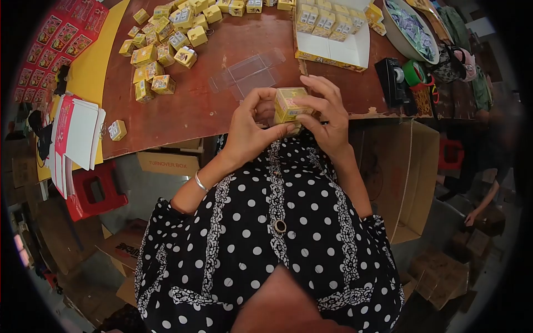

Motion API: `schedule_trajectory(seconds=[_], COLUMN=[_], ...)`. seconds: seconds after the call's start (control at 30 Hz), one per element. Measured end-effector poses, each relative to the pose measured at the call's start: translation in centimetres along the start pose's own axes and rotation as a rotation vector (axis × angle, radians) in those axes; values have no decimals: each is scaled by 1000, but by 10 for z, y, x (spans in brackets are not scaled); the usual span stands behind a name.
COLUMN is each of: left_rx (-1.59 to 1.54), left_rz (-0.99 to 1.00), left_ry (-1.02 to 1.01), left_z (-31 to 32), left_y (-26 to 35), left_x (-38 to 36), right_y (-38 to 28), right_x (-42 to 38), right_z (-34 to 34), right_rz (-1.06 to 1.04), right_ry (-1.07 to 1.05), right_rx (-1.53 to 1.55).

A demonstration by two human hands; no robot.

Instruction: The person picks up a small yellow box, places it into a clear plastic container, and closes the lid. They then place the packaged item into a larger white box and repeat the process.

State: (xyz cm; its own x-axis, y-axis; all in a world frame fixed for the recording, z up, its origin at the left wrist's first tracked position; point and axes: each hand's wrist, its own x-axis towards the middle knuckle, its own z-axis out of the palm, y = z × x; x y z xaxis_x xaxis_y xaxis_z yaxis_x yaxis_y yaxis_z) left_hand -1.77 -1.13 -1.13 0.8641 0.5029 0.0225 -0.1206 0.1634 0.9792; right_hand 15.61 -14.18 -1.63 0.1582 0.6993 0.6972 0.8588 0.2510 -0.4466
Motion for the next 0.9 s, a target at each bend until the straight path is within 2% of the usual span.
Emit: schedule_trajectory(seconds=[0.03,0.1,0.13,0.17,0.2,0.23,0.3,0.33,0.4,0.53,0.6,0.63,0.7,0.73,0.77,0.83,0.87,0.9], left_rx=[1,308,310,465,619,620,896,895,917,893,777,774,771,1026,1016,874,814,808], left_rz=[4,316,320,462,603,606,836,840,1032,1062,928,940,932,1116,1137,831,733,740], left_ry=[1,93,97,88,78,78,29,25,-5,-61,-123,-128,-144,-159,-164,-106,-79,-87], left_z=[-1,-3,-5,-7,-10,-13,-19,-20,-21,-16,-10,-8,-7,-17,-21,-22,-21,-21], left_y=[-4,-8,-6,-2,1,1,-2,-3,-6,-7,-5,-4,-2,-5,-6,-7,-2,-1], left_x=[1,6,8,10,12,14,18,21,25,23,21,20,24,28,33,40,44,51], right_y=[1,0,-6,-9,-3,8,23,25,22,26,35,36,35,42,47,56,70,90], right_x=[1,4,5,6,10,11,16,21,35,55,52,53,54,53,55,58,57,56], right_z=[-1,-1,1,2,-7,-14,-24,-25,-28,-29,-19,-17,-21,-29,-44,-76,-90,-102], right_rz=[30,53,314,577,711,708,929,927,982,920,763,758,756,825,820,791,794,759], right_ry=[-55,-109,-27,57,-19,-18,-241,-236,-389,-528,-618,-610,-545,-517,-504,-228,-85,1], right_rx=[46,91,386,679,657,657,811,808,875,898,903,893,1056,1055,1038,759,603,457])
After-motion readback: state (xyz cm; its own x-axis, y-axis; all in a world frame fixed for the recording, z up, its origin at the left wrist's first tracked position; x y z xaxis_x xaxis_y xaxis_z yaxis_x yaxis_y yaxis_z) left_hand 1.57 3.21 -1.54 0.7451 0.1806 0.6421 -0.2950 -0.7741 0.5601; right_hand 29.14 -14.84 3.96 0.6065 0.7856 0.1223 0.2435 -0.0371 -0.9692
